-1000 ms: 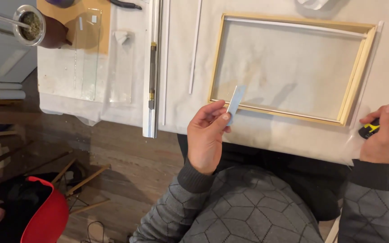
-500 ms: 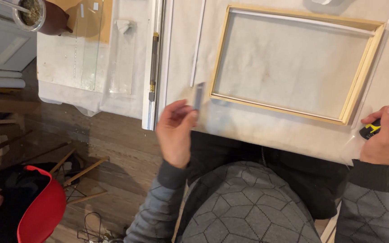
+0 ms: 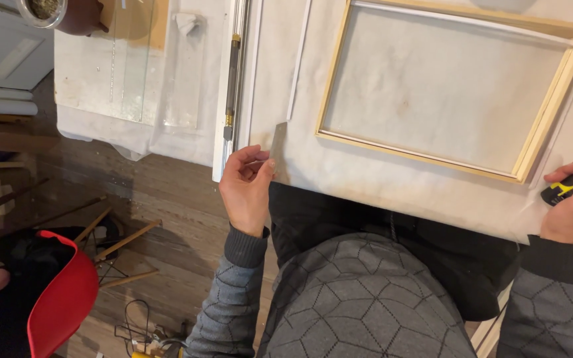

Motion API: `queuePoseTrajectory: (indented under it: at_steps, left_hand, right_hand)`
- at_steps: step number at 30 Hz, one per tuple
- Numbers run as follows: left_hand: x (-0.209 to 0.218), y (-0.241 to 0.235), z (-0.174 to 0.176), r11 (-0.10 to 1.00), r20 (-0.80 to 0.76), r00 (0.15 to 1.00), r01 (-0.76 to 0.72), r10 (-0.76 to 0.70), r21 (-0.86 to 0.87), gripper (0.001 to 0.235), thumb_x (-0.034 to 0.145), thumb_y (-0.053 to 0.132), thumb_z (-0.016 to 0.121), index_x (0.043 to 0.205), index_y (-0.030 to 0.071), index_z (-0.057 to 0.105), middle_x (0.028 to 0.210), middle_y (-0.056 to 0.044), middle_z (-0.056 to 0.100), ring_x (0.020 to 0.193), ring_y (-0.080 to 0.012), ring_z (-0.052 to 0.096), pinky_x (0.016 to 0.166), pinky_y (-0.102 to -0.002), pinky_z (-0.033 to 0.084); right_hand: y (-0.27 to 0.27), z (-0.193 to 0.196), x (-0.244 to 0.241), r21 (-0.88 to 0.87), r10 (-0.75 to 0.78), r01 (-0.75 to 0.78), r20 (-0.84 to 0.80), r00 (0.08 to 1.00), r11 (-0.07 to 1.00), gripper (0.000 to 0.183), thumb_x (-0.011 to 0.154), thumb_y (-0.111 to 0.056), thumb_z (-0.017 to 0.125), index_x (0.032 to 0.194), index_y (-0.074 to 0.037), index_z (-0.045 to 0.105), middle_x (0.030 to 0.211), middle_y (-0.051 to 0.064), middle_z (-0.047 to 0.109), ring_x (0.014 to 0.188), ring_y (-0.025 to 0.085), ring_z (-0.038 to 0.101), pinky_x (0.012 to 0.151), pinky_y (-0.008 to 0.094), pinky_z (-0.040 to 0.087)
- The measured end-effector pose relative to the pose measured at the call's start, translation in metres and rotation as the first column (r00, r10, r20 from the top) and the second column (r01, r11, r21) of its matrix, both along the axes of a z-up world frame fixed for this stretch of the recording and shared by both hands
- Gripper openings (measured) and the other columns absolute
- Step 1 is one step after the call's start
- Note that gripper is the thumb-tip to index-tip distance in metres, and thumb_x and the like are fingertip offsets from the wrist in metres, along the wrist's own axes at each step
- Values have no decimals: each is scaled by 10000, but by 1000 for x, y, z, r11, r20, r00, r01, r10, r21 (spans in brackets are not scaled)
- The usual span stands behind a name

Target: Fitting mounting strips into a wooden picture frame using a utility knife.

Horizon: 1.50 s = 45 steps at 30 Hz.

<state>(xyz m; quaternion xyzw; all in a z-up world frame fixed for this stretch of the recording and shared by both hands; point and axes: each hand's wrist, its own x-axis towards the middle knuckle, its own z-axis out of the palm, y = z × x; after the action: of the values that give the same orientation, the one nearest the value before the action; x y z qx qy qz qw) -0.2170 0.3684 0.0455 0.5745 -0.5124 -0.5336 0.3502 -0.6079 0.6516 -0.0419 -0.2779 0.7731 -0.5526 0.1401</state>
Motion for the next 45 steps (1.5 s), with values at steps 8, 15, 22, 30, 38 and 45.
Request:
queuePoseTrajectory:
  at_steps: [8,15,22,30,38,45]
  left_hand:
    - [8,3,-3,1000,-12,1000,5,-5,-20,293,929,-28,695,1211,-40,614,1070,-96,719,871,-117,688,776,-279,614]
    - [11,6,-2,1000,-31,999,6,-6,-16,304,927,-60,663,1220,-46,585,1133,-117,695,920,-130,675,816,-294,610]
    - [20,9,-1,1000,-91,996,-17,20,25,281,948,-46,607,1225,-49,558,1184,-122,658,994,-138,673,851,-322,634]
    - [19,24,-4,997,-67,995,-73,70,-35,236,991,-31,644,1221,-36,594,1043,-73,654,772,-82,583,633,-231,481]
    - [-35,45,24,989,-110,988,91,-104,-121,188,1031,8,614,1216,-1,581,1004,-70,674,703,-63,543,577,-209,457]
    - [-45,52,22,981,-104,977,178,-185,-73,187,1028,34,635,1206,-9,597,1006,-77,682,702,-60,546,584,-206,459]
  right_hand:
    - [-10,19,7,213,21,18,-179,984,977,382,1206,-145,336,898,13,498,849,88,596,767,173,541,798,271,451]
    - [16,-29,-13,64,-83,78,74,994,995,369,1257,-117,380,938,32,491,838,100,536,767,179,546,810,283,457]
    - [-15,14,7,23,-73,72,50,996,997,248,1235,-119,398,1061,30,493,861,97,563,753,182,564,782,286,473]
    - [-31,41,11,-271,-36,73,140,990,960,176,1197,-99,521,1323,-8,439,865,114,584,685,213,598,661,309,482]
    - [-47,75,19,-219,-93,137,202,975,966,288,1185,-273,491,1272,-1,521,904,112,668,705,182,642,677,307,539]
    - [-48,74,17,-208,-95,143,223,970,968,312,1169,-286,495,1231,18,526,899,111,685,685,165,643,656,287,534]
